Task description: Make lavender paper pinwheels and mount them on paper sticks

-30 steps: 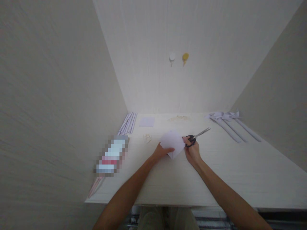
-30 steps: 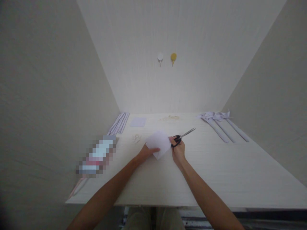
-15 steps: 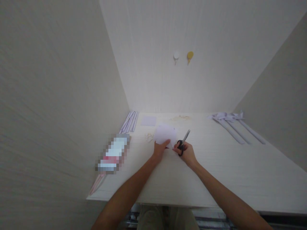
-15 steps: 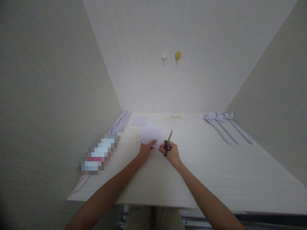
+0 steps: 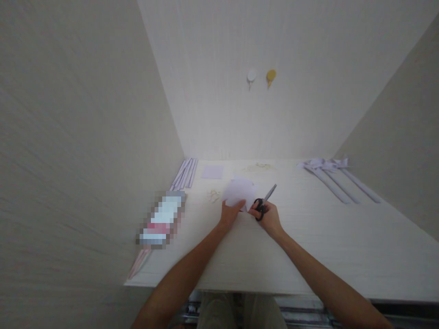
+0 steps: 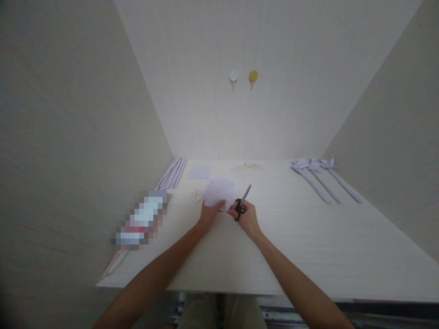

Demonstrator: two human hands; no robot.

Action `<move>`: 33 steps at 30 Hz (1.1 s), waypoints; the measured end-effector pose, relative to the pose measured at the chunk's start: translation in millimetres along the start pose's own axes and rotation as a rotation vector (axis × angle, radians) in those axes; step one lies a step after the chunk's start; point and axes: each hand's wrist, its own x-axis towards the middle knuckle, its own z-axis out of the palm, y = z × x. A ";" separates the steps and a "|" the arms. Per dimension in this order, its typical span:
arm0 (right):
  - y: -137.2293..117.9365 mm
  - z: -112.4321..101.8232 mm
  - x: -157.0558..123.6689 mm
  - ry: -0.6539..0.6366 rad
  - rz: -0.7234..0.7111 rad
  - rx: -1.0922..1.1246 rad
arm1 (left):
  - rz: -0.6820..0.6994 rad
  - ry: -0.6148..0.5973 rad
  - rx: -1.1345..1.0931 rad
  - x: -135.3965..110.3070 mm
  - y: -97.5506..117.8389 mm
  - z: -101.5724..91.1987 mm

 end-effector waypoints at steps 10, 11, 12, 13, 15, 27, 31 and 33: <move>0.5 0.3 -0.3 0.019 -0.008 -0.045 | 0.058 -0.063 0.042 -6.1 7.6 0.2; 0.4 0.2 -0.1 0.023 -0.007 -0.049 | 0.060 -0.073 0.048 -6.9 8.5 0.5; 0.3 0.0 0.0 0.026 -0.004 -0.053 | 0.063 -0.084 0.053 -7.7 9.2 0.7; 0.3 -0.1 0.2 0.029 -0.002 -0.057 | 0.066 -0.093 0.058 -8.4 9.8 1.0; 0.4 -0.5 0.2 0.032 -0.001 -0.067 | 0.072 -0.106 0.067 -9.3 10.5 1.3; 1.6 -0.4 0.5 0.070 0.058 0.009 | 0.105 -0.124 0.097 -9.9 7.6 1.6; 4.8 -1.5 1.7 0.076 0.068 0.046 | 0.110 -0.123 0.089 -10.2 6.9 1.4; 5.5 -2.2 2.4 0.071 0.071 0.052 | 0.101 -0.118 0.072 -10.3 6.6 1.4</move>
